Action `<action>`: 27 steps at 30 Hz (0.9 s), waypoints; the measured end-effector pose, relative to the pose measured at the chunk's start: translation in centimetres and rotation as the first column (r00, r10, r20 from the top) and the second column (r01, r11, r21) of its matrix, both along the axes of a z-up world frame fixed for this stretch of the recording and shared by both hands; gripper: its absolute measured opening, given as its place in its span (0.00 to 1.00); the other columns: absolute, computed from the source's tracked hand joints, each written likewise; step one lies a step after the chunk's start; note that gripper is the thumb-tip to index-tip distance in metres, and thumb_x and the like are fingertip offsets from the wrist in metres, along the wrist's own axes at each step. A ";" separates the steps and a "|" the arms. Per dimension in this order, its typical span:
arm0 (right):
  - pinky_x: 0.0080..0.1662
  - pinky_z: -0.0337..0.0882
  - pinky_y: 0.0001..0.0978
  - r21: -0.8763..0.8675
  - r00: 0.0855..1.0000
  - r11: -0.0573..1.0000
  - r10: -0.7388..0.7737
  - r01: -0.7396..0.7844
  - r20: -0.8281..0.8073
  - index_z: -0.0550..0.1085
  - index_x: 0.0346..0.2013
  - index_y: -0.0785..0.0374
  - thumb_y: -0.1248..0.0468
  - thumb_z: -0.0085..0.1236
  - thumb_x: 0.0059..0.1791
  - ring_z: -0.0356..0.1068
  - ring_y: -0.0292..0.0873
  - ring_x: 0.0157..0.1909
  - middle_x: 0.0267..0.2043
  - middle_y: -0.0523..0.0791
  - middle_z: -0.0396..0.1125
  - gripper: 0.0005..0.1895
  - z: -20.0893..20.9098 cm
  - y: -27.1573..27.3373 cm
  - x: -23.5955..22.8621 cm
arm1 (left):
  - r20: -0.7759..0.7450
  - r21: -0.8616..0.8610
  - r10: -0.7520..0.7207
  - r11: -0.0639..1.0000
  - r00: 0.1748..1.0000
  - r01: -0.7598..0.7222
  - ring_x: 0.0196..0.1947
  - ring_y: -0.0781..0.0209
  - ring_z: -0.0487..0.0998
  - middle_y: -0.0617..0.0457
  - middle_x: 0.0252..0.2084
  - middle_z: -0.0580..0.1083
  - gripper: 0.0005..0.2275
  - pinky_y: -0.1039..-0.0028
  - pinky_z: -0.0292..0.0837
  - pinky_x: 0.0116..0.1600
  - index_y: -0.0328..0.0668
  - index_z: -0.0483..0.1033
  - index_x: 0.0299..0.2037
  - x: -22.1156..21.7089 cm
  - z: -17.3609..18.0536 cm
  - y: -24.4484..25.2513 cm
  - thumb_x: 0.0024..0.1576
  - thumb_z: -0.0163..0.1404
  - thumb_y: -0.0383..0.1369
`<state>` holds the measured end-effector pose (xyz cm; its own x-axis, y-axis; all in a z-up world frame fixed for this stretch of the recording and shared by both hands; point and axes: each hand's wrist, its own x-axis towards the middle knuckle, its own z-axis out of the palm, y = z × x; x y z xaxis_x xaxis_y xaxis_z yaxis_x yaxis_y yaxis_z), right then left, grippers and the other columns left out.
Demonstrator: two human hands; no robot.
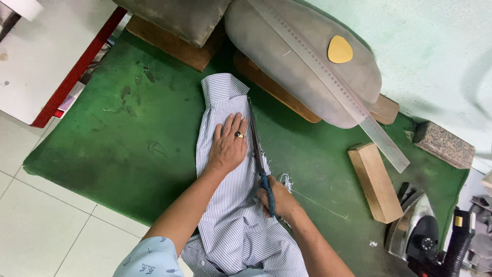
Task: The person uses shears to cut a long strip from the edge of a striped fabric laid on a green work table. They repeatedly reposition and fold the fabric to continue cutting along its length, then trim the cut strip further.
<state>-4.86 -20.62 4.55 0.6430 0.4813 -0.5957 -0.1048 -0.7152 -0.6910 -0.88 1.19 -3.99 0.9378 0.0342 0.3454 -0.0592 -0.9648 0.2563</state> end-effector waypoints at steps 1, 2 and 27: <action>0.28 0.71 0.52 0.002 1.000 1.000 -0.030 0.030 0.005 0.73 0.44 0.65 0.52 0.56 0.44 0.75 0.65 0.28 0.24 0.59 0.70 0.21 -0.2 0.1 0.1 | -0.002 -0.007 -0.005 1.000 1.000 0.005 0.75 0.43 0.57 0.40 0.74 0.59 0.24 0.48 0.53 0.68 0.40 0.61 0.72 0.0 0.1 0.0 0.64 0.38 0.35; 0.28 0.71 0.52 0.002 1.000 1.000 -0.030 0.030 0.005 0.73 0.44 0.65 0.52 0.56 0.44 0.75 0.65 0.28 0.24 0.59 0.70 0.21 0.2 0.4 0.3 | -0.002 -0.007 -0.005 1.000 1.000 0.005 0.75 0.43 0.57 0.40 0.74 0.59 0.24 0.48 0.53 0.68 0.40 0.61 0.72 0.1 -0.2 0.0 0.64 0.38 0.35; 0.60 0.65 0.55 -0.447 0.804 0.839 0.020 0.309 0.594 0.59 0.73 0.57 0.66 0.62 0.39 0.64 0.64 0.60 0.64 0.58 0.61 0.47 -2.2 -22.9 -6.8 | -0.133 -0.319 0.023 0.945 0.991 -0.065 0.65 0.36 0.65 0.36 0.64 0.70 0.18 0.45 0.58 0.67 0.35 0.78 0.55 -1.5 3.4 -4.7 0.61 0.51 0.40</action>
